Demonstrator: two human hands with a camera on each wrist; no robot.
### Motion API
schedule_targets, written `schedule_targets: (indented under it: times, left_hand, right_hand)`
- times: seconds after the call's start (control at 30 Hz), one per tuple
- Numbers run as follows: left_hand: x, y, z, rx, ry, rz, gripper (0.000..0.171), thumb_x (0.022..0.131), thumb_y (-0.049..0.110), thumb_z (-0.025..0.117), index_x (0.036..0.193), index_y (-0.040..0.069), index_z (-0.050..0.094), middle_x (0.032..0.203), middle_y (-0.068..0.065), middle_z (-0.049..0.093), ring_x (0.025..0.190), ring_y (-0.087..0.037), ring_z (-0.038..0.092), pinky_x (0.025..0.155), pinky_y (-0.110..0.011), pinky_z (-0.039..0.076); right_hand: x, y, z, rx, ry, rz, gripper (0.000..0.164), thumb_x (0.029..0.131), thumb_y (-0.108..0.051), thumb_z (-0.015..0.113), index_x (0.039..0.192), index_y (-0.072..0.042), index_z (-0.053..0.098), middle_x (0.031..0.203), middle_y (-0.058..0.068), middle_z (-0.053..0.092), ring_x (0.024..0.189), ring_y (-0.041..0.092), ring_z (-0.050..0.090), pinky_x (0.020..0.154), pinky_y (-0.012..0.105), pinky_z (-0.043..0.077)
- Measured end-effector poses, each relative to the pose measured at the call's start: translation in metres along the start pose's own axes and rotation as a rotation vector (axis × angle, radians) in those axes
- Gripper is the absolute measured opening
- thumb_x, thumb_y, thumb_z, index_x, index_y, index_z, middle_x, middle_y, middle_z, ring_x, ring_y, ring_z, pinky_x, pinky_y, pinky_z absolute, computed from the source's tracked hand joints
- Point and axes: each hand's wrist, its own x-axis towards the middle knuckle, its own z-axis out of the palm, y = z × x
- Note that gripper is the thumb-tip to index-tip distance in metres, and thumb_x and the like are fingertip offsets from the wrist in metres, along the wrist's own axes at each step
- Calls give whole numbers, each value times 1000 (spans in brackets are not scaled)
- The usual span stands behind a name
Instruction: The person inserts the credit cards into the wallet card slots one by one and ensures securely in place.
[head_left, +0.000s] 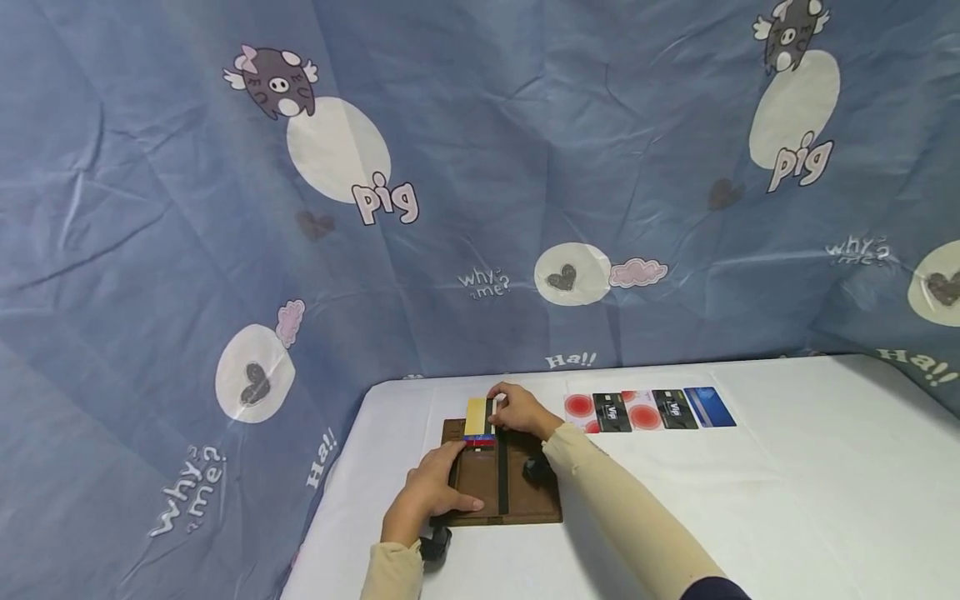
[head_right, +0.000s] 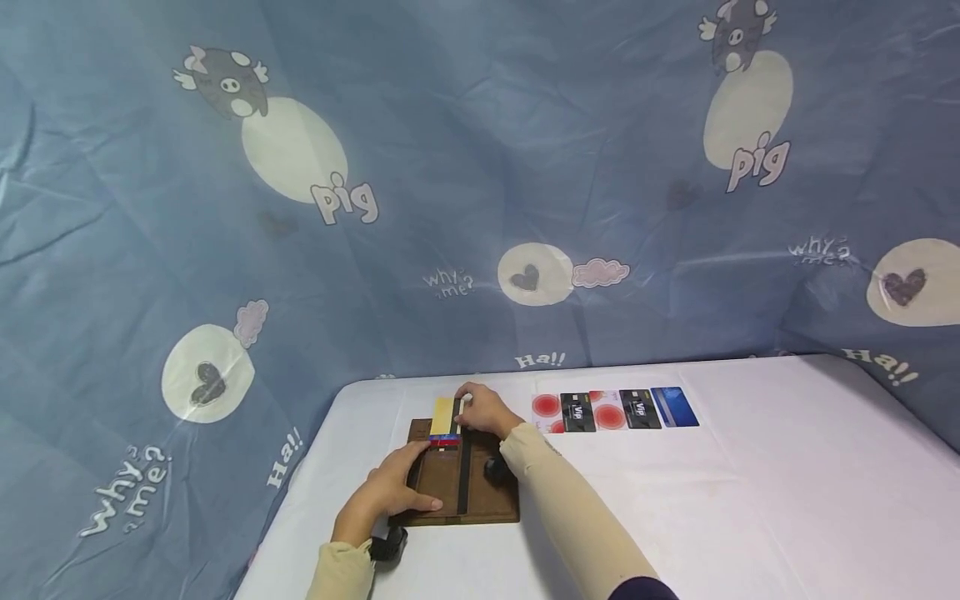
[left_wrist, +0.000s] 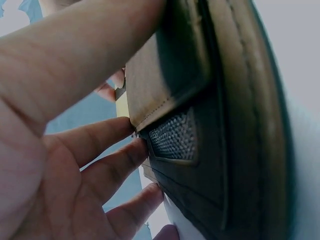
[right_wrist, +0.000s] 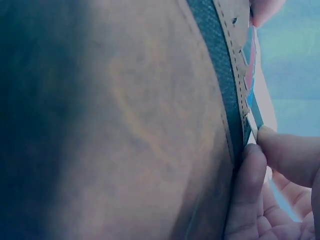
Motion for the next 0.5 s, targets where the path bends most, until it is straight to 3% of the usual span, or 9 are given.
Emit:
schedule_targets:
  times: [0.3,0.5]
  left_hand:
    - [0,3,-3,15,1,-2,99,63,36,94,145,10,45,149,-16,47,137,-41,42,101,-70,34]
    - [-2,2,-3,8,4,-2,99,63,35,94,145,9,45,149,-18,47,137,-42,41,101,-70,33]
  right_hand:
    - [-3,-4,0,-97,-7,-28,34,77,-4,80,108,-4,66,67,-3,55,59,8,48,55,20,39]
    - [-12,-8,4,-161,-11,-41,29,78,-7,80,104,-3,67,73,-3,55,65,10,49,58,21,39]
